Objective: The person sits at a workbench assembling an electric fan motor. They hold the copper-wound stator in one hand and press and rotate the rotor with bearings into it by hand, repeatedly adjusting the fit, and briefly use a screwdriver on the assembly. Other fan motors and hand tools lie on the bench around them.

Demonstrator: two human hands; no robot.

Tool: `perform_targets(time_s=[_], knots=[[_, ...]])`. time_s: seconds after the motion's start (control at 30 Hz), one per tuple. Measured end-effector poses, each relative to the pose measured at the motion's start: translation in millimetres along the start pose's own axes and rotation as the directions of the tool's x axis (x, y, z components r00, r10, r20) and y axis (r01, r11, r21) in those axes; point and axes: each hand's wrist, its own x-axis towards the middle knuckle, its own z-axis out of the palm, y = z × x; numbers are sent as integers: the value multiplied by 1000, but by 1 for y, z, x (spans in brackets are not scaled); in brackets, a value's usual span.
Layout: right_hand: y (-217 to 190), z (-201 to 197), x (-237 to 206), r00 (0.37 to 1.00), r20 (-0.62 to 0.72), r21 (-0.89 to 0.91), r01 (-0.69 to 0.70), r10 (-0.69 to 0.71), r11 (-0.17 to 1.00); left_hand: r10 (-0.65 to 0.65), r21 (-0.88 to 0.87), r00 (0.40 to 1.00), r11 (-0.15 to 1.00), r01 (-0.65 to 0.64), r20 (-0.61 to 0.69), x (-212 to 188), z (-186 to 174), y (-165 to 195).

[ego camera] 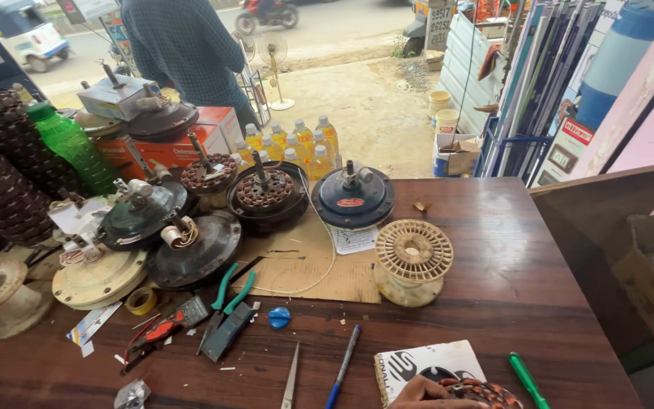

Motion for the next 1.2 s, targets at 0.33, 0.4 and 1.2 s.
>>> perform_targets(time_s=[0.33, 0.4, 1.2], knots=[[-38, 63, -44, 902, 161, 229, 361, -401, 904, -72, 35, 997, 997, 72, 4, -14, -33, 110], [-13, 30, -47, 955, 41, 238, 276, -294, 931, -159, 28, 987, 987, 158, 38, -5, -46, 131], [103, -14, -84, 932, -362, 785, 290, 25, 548, -300, 209, 953, 930, 301, -40, 20, -28, 198]])
